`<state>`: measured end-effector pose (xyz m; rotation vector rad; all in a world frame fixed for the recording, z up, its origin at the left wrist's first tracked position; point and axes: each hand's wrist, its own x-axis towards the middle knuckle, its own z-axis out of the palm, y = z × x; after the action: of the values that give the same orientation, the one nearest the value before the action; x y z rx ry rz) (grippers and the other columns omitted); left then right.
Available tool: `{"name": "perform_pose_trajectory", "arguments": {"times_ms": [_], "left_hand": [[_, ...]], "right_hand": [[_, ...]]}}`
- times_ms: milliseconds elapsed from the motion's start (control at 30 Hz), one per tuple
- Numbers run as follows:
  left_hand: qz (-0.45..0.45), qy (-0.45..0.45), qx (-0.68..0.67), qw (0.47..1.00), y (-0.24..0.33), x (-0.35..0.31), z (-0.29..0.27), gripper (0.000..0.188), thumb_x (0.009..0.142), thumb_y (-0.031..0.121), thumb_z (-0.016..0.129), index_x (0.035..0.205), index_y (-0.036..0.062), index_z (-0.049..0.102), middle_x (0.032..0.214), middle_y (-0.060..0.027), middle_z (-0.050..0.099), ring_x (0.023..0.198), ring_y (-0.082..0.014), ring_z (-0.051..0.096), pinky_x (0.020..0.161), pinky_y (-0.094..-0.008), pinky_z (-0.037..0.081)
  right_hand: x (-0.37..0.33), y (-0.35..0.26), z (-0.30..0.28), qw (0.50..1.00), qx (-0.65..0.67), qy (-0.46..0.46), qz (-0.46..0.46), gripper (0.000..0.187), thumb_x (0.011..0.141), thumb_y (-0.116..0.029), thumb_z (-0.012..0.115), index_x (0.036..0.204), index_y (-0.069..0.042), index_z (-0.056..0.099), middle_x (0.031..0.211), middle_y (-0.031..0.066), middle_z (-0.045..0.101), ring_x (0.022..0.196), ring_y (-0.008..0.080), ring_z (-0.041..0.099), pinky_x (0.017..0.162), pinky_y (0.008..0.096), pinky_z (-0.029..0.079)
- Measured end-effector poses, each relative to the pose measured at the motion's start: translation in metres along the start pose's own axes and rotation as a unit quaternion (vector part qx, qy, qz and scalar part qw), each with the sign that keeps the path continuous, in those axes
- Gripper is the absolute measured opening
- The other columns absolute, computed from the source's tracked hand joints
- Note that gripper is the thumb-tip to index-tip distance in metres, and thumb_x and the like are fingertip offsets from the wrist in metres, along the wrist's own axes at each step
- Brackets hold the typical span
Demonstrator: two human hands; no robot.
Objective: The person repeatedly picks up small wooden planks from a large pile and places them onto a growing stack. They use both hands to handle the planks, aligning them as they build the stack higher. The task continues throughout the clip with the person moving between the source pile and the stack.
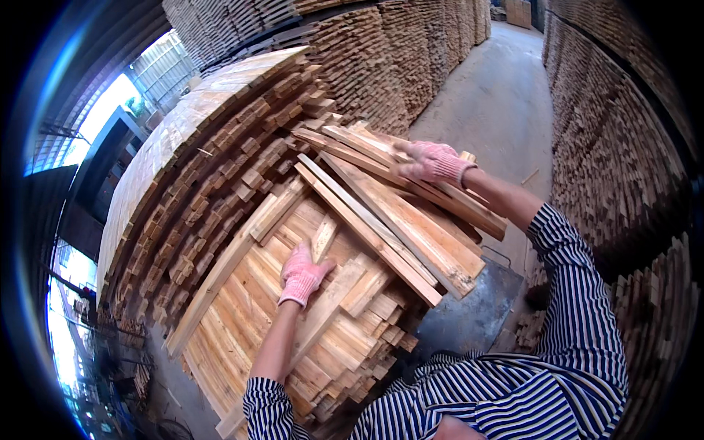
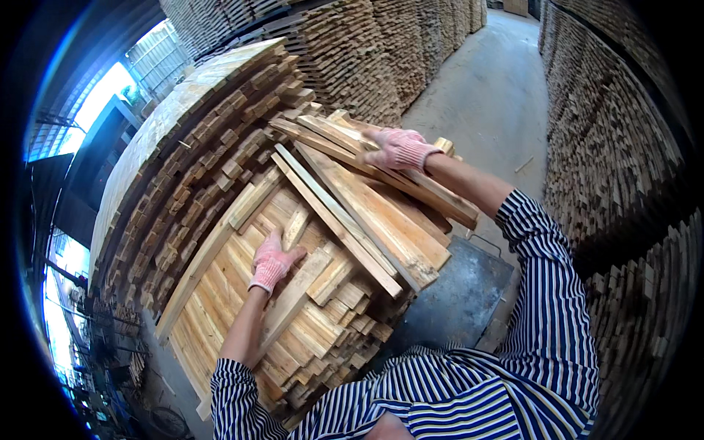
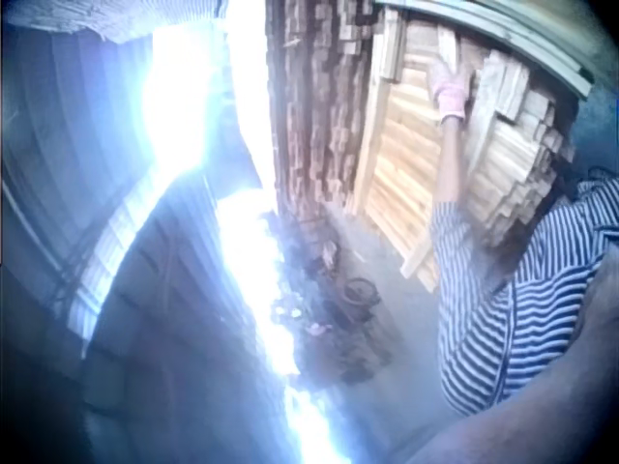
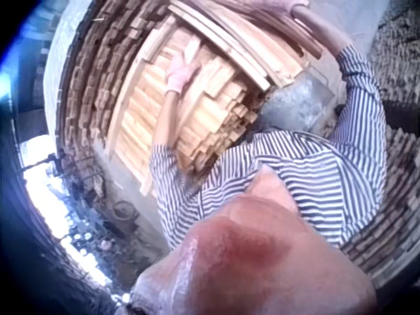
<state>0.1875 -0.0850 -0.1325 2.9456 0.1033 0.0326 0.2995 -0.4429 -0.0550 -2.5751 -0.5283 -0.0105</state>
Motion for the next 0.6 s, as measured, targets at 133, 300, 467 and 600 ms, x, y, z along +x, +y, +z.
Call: {"name": "perform_pose_trajectory", "arguments": {"times_ms": [133,300,467,600], "left_hand": [[0.042,0.032,-0.009,0.999,-0.012,0.007,0.011,0.072,0.078,0.049,0.077,0.136,0.0119,0.055,0.122,-0.0192,0.065,0.112,-0.0365,0.063,0.097,-0.0450,0.050],[0.082,0.001,0.060,0.995,-0.057,0.031,-0.066,0.065,0.079,0.043,0.078,0.133,0.0113,0.058,0.110,-0.0197,0.071,0.099,-0.0362,0.068,0.091,-0.0445,0.053],[0.059,-0.102,0.155,0.981,0.028,0.034,-0.149,0.062,0.082,0.048,0.075,0.128,0.0087,0.063,0.109,-0.0181,0.072,0.103,-0.0332,0.069,0.089,-0.0437,0.054],[0.075,-0.134,0.178,0.972,0.017,0.039,-0.193,0.051,0.078,0.041,0.075,0.115,0.0067,0.068,0.095,-0.0138,0.072,0.089,-0.0280,0.070,0.081,-0.0418,0.055]], "right_hand": [[0.013,0.011,-0.004,0.996,-0.033,-0.075,-0.025,0.085,0.068,-0.046,0.087,0.135,-0.005,0.052,0.127,0.0240,0.062,0.116,0.0341,0.061,0.093,0.0432,0.051],[0.036,0.027,-0.023,0.945,0.264,-0.194,0.001,0.080,0.075,-0.032,0.083,0.143,-0.006,0.052,0.119,0.0135,0.069,0.106,0.0208,0.066,0.090,0.0337,0.054],[0.020,0.038,-0.040,0.909,0.405,-0.096,-0.027,0.086,0.078,-0.034,0.082,0.148,-0.002,0.045,0.134,0.0161,0.060,0.119,0.0220,0.058,0.102,0.0338,0.048],[-0.006,-0.009,-0.014,0.936,0.326,-0.116,-0.055,0.091,0.076,-0.032,0.083,0.152,-0.005,0.041,0.140,0.0189,0.055,0.126,0.0257,0.053,0.108,0.0359,0.042]]}}
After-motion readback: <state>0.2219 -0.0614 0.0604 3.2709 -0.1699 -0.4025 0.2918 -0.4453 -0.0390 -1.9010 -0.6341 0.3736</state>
